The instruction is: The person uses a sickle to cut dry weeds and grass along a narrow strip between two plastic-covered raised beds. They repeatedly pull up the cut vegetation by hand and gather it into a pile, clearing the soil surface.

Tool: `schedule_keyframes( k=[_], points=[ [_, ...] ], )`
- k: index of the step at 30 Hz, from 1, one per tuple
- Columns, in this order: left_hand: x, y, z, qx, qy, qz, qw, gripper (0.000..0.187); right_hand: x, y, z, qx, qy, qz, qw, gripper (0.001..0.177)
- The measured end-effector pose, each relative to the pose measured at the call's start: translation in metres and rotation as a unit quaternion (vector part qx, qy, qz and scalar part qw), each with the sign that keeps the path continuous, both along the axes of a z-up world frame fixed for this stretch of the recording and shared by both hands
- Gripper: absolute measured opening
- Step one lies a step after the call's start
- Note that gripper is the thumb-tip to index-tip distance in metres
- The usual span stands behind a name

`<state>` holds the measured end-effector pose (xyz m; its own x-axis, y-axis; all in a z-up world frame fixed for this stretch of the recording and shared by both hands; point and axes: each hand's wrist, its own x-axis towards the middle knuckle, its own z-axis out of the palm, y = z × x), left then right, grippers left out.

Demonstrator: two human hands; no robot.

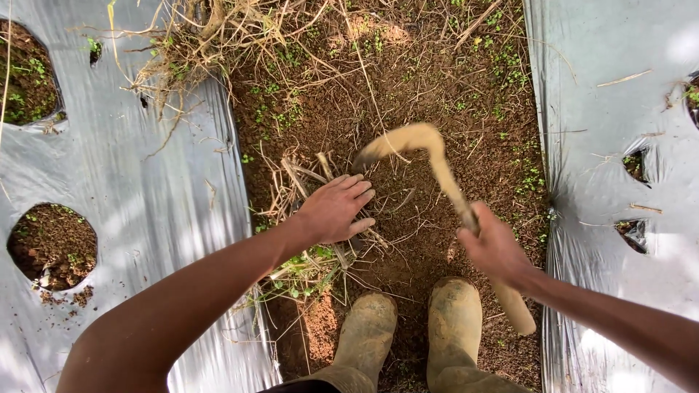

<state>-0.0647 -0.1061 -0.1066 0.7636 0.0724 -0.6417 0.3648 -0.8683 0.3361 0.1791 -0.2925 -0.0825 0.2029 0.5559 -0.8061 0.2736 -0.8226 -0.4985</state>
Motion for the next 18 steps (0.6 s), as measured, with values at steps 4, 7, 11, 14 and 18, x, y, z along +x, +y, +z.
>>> schedule_keyframes(
  k=[4,7,11,14,18],
  points=[
    [-0.001,-0.001,-0.007,0.005,0.0,0.019,1.0,0.07,0.014,0.04,0.015,0.07,-0.029,-0.062,0.995,0.012],
    [0.004,-0.002,-0.021,0.033,-0.047,0.013,0.998,0.063,0.017,0.064,0.015,0.127,-0.015,-0.12,0.985,0.017],
    [0.02,0.003,0.006,0.033,-0.085,0.018,0.996,0.06,-0.007,0.048,0.017,0.05,0.049,-0.131,0.989,0.021],
    [0.028,0.007,0.019,0.038,-0.103,0.016,0.994,0.069,-0.025,0.013,0.014,-0.003,0.069,-0.088,0.994,0.02],
    [0.024,0.012,0.025,0.02,-0.01,-0.02,1.0,0.073,-0.032,-0.012,0.004,-0.082,0.074,-0.007,0.994,0.035]
  ],
)
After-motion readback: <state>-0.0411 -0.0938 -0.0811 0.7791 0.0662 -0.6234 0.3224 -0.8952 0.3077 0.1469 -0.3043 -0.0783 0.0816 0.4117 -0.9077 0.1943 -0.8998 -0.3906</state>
